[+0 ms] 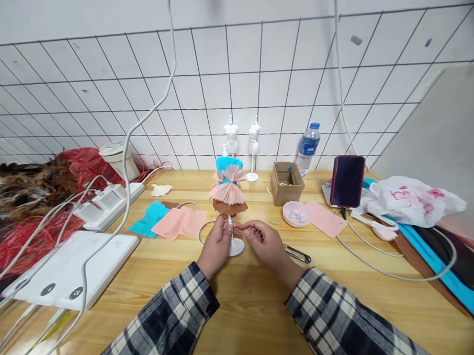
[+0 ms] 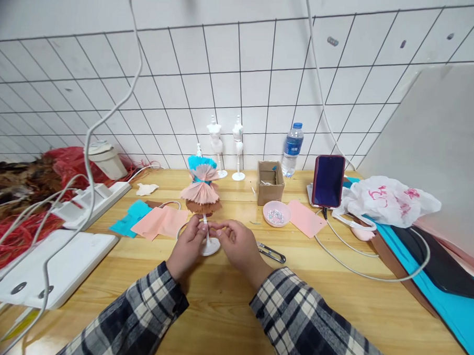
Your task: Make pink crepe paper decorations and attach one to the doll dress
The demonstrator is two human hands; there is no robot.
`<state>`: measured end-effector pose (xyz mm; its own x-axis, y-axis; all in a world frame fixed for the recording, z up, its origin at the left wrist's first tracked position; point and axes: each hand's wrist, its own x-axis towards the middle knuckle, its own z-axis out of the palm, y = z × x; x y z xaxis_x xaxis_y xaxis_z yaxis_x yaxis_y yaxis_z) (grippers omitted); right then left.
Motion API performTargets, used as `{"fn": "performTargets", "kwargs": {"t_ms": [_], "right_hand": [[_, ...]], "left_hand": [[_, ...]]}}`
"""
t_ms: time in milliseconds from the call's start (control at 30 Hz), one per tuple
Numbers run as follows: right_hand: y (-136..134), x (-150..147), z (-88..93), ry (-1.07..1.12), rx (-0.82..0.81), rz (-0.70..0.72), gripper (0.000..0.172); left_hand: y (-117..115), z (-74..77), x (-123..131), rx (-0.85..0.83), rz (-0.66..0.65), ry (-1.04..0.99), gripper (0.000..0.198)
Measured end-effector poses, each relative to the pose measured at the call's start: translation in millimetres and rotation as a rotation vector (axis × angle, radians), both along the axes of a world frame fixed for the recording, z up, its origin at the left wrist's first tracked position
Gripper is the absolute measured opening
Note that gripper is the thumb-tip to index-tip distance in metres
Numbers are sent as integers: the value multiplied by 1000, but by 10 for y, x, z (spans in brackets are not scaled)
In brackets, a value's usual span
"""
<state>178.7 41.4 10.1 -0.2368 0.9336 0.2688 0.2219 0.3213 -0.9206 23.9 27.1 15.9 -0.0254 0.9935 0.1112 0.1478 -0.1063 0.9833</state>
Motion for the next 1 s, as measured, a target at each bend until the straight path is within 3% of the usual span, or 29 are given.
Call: {"fn": "performTargets", "kwargs": {"t_ms": [133,200,367,533,700,767,900,1000], "right_hand": [[-4,5,-3,-149,166,-78,28],[-23,5,11,-192,186,-93,24],[-43,-9,21,-370,190,70,20],[-20,-29,-8,-358,166,84,22],[-32,-5,9,-362,208,117,18],[-9,62,95,-317,247,57,20],[64,268,449,-162,369,-262,25],[65,381,737,-122,381,-275,21]], "left_hand": [[-10,31,-10,49,-2,-38,28],[-29,66,1,69,-22,-63,30],[-56,71,34,35,-121,-157,37],[-67,26,63,-42,-182,-265,42],[-54,33,51,-99,-110,-297,41],[-43,59,39,-99,-66,-323,39],[-60,93,66,-66,-29,-208,28],[-119,68,148,-54,-51,-91,31]]}}
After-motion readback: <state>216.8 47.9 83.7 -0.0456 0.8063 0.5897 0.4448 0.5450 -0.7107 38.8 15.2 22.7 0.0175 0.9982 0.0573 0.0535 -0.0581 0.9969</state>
